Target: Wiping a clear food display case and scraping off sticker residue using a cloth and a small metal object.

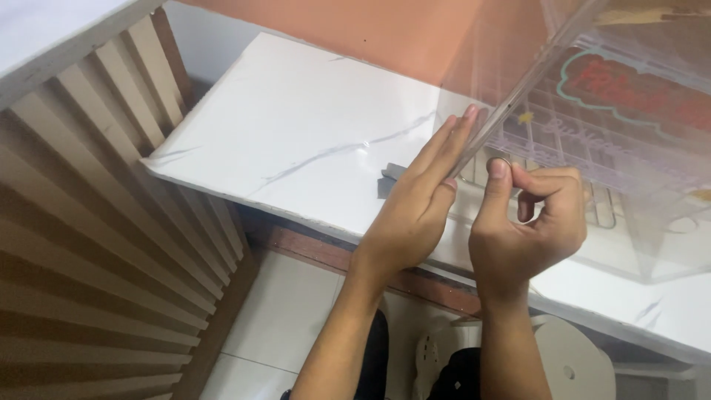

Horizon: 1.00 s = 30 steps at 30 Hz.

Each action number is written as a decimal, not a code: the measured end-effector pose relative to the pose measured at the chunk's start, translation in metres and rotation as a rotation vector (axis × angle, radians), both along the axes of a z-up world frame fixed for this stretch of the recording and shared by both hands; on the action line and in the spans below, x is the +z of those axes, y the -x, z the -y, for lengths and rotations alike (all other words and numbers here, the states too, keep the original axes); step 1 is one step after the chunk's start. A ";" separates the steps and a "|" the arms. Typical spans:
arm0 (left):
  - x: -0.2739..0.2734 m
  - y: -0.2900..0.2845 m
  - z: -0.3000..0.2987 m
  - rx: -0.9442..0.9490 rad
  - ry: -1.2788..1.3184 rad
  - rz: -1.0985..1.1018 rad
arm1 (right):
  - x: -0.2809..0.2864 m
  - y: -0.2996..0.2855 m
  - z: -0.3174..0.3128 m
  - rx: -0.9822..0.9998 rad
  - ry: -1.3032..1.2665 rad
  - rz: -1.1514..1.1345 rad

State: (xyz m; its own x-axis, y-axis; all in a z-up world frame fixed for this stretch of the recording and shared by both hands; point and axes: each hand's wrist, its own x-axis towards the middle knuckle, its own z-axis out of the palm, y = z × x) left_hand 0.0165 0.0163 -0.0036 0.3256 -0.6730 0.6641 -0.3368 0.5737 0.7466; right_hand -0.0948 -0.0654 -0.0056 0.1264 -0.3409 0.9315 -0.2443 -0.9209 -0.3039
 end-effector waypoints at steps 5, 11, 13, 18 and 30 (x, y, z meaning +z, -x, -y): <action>-0.003 -0.001 0.003 0.003 0.025 0.007 | 0.005 0.002 -0.002 -0.016 0.042 -0.031; -0.003 -0.001 0.003 0.005 0.037 0.007 | 0.017 -0.002 -0.009 -0.021 0.047 -0.033; -0.004 0.000 0.003 -0.002 0.033 0.003 | 0.017 -0.001 -0.010 -0.014 -0.001 -0.009; -0.002 -0.001 0.001 0.002 0.002 -0.002 | 0.006 0.001 -0.002 -0.048 0.099 -0.054; -0.001 0.000 -0.003 -0.024 -0.003 -0.029 | 0.010 0.000 -0.005 -0.027 0.020 -0.004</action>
